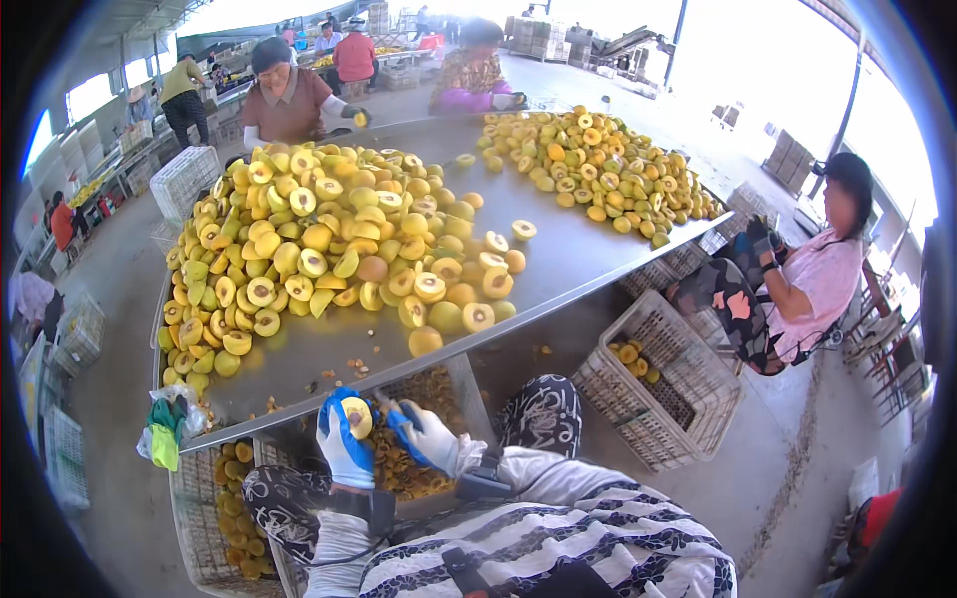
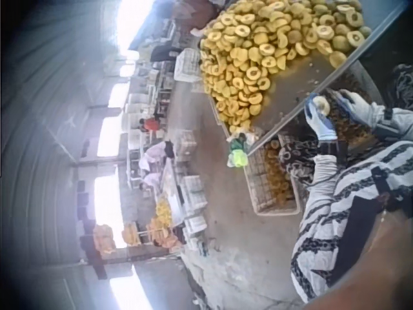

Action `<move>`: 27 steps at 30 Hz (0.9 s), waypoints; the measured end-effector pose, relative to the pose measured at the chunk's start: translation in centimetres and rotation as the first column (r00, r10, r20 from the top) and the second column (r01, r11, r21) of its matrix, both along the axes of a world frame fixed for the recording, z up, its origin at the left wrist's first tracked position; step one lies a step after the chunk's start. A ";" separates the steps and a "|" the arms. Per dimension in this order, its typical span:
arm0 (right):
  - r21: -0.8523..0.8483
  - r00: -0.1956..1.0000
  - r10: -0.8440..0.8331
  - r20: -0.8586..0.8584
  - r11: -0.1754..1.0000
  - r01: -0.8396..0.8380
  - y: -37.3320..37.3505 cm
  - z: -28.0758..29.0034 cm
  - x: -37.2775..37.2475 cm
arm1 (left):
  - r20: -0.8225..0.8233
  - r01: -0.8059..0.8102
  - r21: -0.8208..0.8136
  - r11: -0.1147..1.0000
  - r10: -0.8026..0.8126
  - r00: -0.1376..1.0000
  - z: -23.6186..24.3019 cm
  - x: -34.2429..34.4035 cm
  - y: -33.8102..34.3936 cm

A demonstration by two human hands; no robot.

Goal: The person repeatedly picks mangoes from a large pile on a metal table, peels them with a small knife, and places the peeled fruit into a white crate below. The process is continuous and repetitive, with other workers visible in the background.

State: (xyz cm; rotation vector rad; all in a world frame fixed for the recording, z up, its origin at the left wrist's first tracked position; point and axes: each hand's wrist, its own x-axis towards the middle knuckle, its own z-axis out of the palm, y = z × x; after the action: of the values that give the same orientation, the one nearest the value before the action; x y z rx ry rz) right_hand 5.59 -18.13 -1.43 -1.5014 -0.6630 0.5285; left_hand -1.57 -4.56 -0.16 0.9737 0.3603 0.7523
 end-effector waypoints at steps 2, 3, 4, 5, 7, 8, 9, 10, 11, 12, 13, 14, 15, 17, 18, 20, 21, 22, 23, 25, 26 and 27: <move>0.114 0.831 -0.031 -0.556 0.987 0.113 0.5 -0.5 -1.2 | 0.050 -0.094 0.035 0.995 0.092 0.994 0.7 0.0 -1.0; 0.039 0.715 -0.036 -0.698 0.995 0.088 0.7 -0.6 -1.6 | -0.023 -0.085 0.191 0.978 0.091 0.996 1.1 -0.2 -1.3; 0.082 0.754 0.014 -0.657 0.995 0.052 0.7 -0.5 -1.6 | -0.030 -0.007 0.169 0.986 0.012 0.999 1.5 -0.4 -1.9; 0.219 0.708 0.114 -0.697 0.974 0.059 0.6 -0.3 -1.4 | 0.021 0.088 0.200 0.976 -0.094 0.995 1.8 -0.7 -2.2; 0.275 0.736 0.156 -0.659 0.961 0.042 0.2 0.5 0.3 | -0.119 0.349 0.221 0.911 -0.330 0.937 2.4 -1.3 -2.1; 0.252 0.794 0.187 -0.579 0.967 -0.045 -0.5 1.1 1.6 | -0.137 0.390 0.216 0.895 -0.368 0.920 2.7 -1.4 -1.8; 0.263 0.841 0.246 -0.482 0.956 -0.129 -1.3 1.7 2.9 | -0.131 0.424 0.174 0.889 -0.406 0.905 2.9 -1.6 -1.3; 0.340 0.916 0.262 -0.304 0.928 -0.153 -0.6 2.1 3.3 | -0.131 0.383 0.268 0.884 -0.360 0.924 2.9 -1.6 -1.0; 0.032 0.967 0.247 0.066 0.968 -0.250 -1.3 2.6 4.5 | -0.194 0.433 0.163 0.886 -0.402 0.895 2.9 -1.6 -0.4; -0.021 0.950 0.282 0.134 0.959 -0.282 -1.0 2.8 4.7 | -0.232 0.493 0.064 0.868 -0.468 0.853 2.8 -1.4 -0.2; -0.088 0.922 0.320 0.217 0.947 -0.308 -0.9 3.0 4.8 | -0.266 0.516 -0.044 0.856 -0.508 0.820 2.7 -1.2 0.0; 0.022 0.938 0.315 0.141 0.947 -0.321 -0.4 3.0 4.5 | -0.282 0.427 -0.091 0.900 -0.435 0.855 2.4 -1.1 0.0; 0.042 0.955 0.250 0.158 0.965 -0.259 0.2 2.9 4.0 | -0.319 0.336 -0.028 0.942 -0.327 0.890 2.1 -0.8 -0.3; 0.050 0.984 0.091 0.155 0.994 -0.100 1.2 2.5 2.7 | -0.277 0.199 0.317 0.927 -0.111 0.955 1.4 -0.5 -0.7; -0.132 0.976 0.047 0.213 0.991 -0.019 1.4 2.4 2.6 | -0.267 0.163 0.796 0.583 0.095 0.959 1.1 -0.8 -0.6; 0.028 0.934 -0.085 0.347 0.996 0.080 1.4 2.2 1.8 | -0.241 0.163 0.662 0.731 0.003 0.970 0.6 -0.9 -0.7; 0.096 0.991 -0.125 0.056 0.988 0.119 1.1 2.2 1.4 | -0.155 0.049 0.796 0.603 0.126 0.980 0.4 -0.8 -0.4; -0.013 0.984 -0.157 -0.086 0.988 0.157 0.5 2.3 1.2 | -0.183 0.030 0.800 0.599 0.195 0.964 0.4 -1.0 -0.1; -0.011 0.994 -0.109 -0.023 0.994 0.109 -0.3 2.5 1.1 | -0.249 0.045 0.596 0.801 0.131 0.960 0.4 -1.0 0.3; -0.077 0.998 0.031 0.051 0.997 -0.027 -1.2 2.7 -0.2 | -0.156 -0.071 0.514 0.855 0.175 0.972 0.5 -1.1 0.8; -0.150 0.990 0.048 0.132 0.988 -0.028 -1.3 2.8 -0.7 | -0.174 -0.071 0.439 0.896 0.162 0.971 0.5 -1.0 1.0; -0.229 0.976 0.079 0.205 0.973 -0.031 -1.3 2.8 -1.2 | -0.140 -0.051 0.390 0.920 0.114 0.984 0.6 -1.0 1.0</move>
State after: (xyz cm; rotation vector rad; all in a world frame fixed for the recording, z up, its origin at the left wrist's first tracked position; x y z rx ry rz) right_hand 4.43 -19.43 1.38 -1.7738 -0.8355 0.5016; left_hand -2.61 -3.54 0.39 1.4038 0.4034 0.8422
